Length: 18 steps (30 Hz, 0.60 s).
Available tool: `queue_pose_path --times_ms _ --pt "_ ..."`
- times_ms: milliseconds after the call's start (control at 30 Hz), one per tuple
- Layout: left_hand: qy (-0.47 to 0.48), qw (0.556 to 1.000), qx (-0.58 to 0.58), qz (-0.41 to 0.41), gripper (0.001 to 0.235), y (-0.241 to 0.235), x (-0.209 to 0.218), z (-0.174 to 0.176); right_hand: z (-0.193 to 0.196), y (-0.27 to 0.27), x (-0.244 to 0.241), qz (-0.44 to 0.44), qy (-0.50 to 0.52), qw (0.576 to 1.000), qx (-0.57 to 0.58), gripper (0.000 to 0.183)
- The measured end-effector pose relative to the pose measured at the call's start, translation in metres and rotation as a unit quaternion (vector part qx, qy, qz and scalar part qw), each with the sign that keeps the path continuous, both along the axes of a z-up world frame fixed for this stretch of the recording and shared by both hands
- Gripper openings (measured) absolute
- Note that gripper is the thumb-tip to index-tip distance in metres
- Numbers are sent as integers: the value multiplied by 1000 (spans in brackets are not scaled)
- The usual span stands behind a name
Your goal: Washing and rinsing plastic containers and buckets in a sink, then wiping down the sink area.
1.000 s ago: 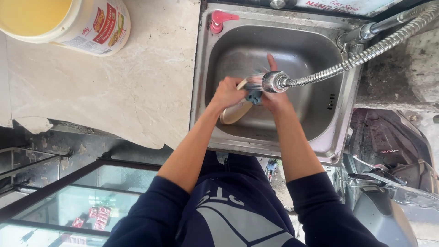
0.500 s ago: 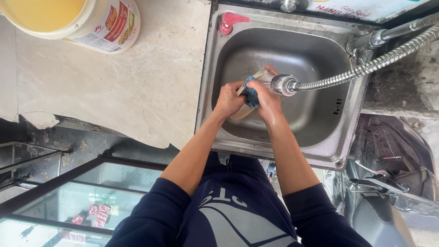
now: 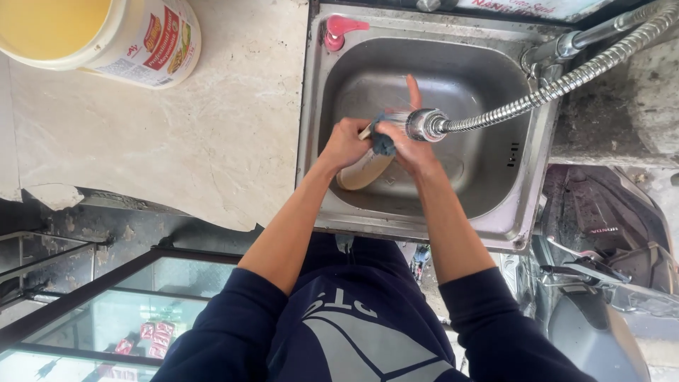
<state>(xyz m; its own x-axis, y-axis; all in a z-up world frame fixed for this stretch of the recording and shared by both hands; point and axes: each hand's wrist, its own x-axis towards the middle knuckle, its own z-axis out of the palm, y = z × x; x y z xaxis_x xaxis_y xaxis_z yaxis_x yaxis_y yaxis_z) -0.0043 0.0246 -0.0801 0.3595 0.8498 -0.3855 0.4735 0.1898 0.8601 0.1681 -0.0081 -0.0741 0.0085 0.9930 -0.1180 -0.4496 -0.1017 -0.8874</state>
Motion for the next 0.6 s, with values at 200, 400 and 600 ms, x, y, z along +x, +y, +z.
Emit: queue_pose_path --times_ms 200,400,600 --pt "-80 996 12 45 32 -18 -1 43 -18 -7 -8 -141 78 977 -139 133" --pt "-206 970 25 130 31 -20 -1 65 -28 11 -2 -141 15 983 -114 89" --pt "-150 980 -28 126 54 -9 -6 43 -31 19 -14 -125 -49 986 -95 48"
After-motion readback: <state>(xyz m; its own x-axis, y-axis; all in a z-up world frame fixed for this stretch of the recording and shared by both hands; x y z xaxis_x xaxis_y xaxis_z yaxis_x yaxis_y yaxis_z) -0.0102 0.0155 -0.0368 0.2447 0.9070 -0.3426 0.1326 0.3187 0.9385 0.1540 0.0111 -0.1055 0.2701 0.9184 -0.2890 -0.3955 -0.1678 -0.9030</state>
